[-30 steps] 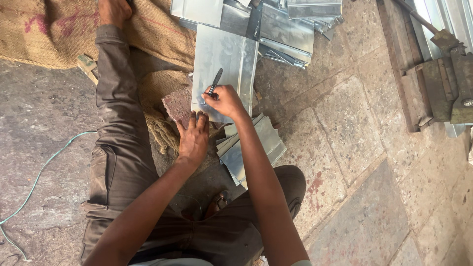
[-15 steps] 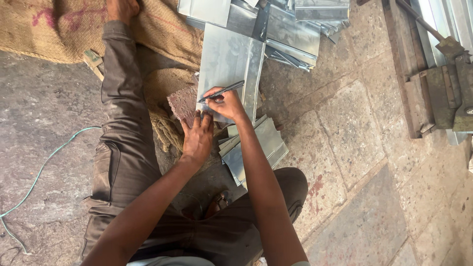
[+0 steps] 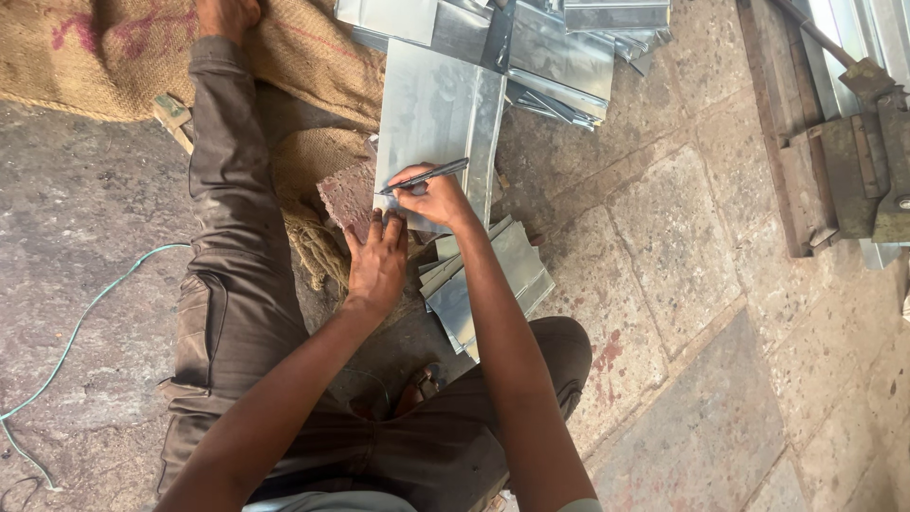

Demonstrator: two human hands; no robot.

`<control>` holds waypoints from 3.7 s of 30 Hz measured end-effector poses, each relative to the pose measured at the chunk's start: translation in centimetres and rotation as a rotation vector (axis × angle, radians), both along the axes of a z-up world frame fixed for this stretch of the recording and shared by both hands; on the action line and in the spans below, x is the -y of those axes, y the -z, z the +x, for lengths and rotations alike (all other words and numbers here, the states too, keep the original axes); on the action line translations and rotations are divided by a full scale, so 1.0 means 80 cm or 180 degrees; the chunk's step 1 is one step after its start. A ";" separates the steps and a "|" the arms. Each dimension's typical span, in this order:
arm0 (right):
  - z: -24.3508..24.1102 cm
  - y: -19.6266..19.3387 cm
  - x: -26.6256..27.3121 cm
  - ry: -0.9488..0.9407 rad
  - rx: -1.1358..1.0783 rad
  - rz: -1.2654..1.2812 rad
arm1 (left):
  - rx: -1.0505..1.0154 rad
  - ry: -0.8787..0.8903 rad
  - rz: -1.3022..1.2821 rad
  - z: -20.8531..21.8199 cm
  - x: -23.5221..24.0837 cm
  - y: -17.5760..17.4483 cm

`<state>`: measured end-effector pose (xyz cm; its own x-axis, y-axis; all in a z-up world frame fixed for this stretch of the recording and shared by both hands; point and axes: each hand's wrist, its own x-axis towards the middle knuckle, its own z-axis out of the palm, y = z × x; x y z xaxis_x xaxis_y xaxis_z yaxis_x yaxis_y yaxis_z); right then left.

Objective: The person uses a pen to mark lines on multiple rectangular metal sheets by hand while sitting on a floor.

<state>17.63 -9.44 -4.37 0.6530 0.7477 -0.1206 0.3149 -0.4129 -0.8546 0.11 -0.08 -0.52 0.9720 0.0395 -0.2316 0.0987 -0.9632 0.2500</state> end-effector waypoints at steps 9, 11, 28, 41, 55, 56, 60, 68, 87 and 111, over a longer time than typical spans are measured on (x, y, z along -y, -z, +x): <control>0.014 -0.002 0.037 0.0241 -0.0103 -0.0214 | 0.0112 0.0014 0.0161 0.000 0.003 0.007; 0.013 0.001 0.043 0.0296 -0.0150 -0.0160 | 0.0144 0.0017 0.0234 -0.001 0.003 0.008; -0.062 0.003 0.048 0.1354 0.0445 0.0046 | -0.0228 0.0222 0.0153 0.006 -0.009 -0.008; -0.091 0.015 0.037 0.1742 0.0812 0.0408 | 0.0640 -0.0162 -0.0205 -0.002 -0.007 0.026; -0.110 0.013 0.052 0.1445 0.0854 0.0081 | 0.0130 -0.0073 -0.0249 0.008 -0.010 0.027; -0.111 0.015 0.057 0.1336 0.0875 0.0054 | 0.0067 -0.0082 -0.0276 0.008 -0.010 0.028; -0.111 0.019 0.077 0.0793 0.0874 -0.0310 | 0.0288 -0.0104 -0.0161 0.006 -0.009 0.028; -0.106 0.012 0.040 0.2032 0.0460 0.0499 | 0.0761 -0.0204 -0.0218 0.000 -0.008 0.028; -0.111 0.016 0.032 0.2090 0.0792 0.0738 | 0.0730 -0.0135 -0.0125 0.000 -0.011 0.031; -0.130 -0.008 0.044 0.1544 0.1307 0.0160 | 0.0520 -0.0138 -0.0119 0.002 -0.011 0.027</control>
